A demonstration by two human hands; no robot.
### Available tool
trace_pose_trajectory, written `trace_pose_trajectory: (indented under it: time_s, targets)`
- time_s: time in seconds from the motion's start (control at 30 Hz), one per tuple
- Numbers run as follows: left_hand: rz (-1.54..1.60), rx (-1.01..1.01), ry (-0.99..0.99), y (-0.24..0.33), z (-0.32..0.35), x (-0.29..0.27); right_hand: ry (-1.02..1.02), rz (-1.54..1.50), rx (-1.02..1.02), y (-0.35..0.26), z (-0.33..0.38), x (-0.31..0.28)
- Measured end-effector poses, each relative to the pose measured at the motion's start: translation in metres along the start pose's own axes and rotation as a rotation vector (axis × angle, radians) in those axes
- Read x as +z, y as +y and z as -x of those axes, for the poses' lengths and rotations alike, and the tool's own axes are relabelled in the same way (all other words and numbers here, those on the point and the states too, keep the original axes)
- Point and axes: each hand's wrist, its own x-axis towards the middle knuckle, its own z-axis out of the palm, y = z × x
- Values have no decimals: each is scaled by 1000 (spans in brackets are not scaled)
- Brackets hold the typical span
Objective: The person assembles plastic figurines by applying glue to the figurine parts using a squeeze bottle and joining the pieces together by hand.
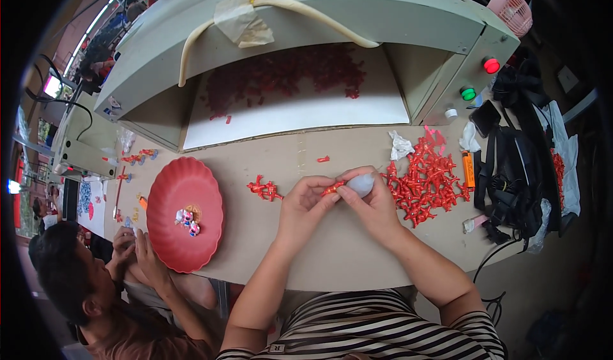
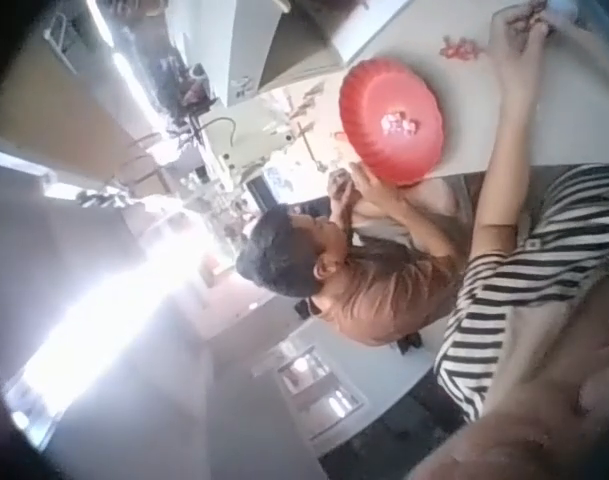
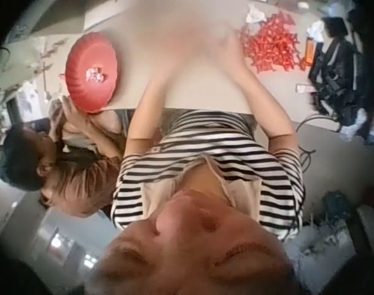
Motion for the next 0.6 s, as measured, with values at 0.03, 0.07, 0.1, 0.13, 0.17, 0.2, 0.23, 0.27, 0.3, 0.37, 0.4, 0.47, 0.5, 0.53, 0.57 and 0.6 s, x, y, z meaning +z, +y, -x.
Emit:
trace_pose_trajectory:
  time_s: [0.03,0.07,0.1,0.13,0.17,0.2,0.23,0.27,0.3,0.37,0.4,0.47,0.5,0.53,0.57,0.6]
  targets:
    - [66,-26,-3,0,0,-2,26,-118,-7,-5,0,3]
    - [76,-29,4,-2,0,-2,54,-236,-15,-7,0,5]
    - [256,-90,13,-3,-2,-1,55,-227,-11,-4,1,5]
    - [436,-150,21,-4,-3,0,84,-171,-42,0,2,6]
    - [445,-150,18,-3,-3,1,113,-115,-74,2,3,5]
    - [542,-239,43,-1,-2,2,114,-107,-73,2,3,5]
    - [639,-329,66,-1,-1,3,133,64,-238,2,2,5]
    - [645,-328,61,-1,0,2,149,236,-403,1,1,6]
    - [682,-378,14,-2,2,-1,147,243,-405,-2,0,6]
    - [724,-424,-37,-3,4,-4,99,346,-488,-7,2,6]
    - [715,-408,-19,-2,4,-5,67,347,-505,-5,1,5]
    - [707,-386,0,2,1,-6,75,245,-420,-6,2,6]
    - [705,-391,4,3,-1,-6,90,142,-325,-6,2,7]
    - [703,-396,8,4,-3,-6,90,143,-327,-5,1,4]
    - [703,-395,6,5,-4,-6,91,134,-212,-5,1,-2]
    - [685,-399,-3,8,-3,-5,92,122,-95,-7,3,-8]
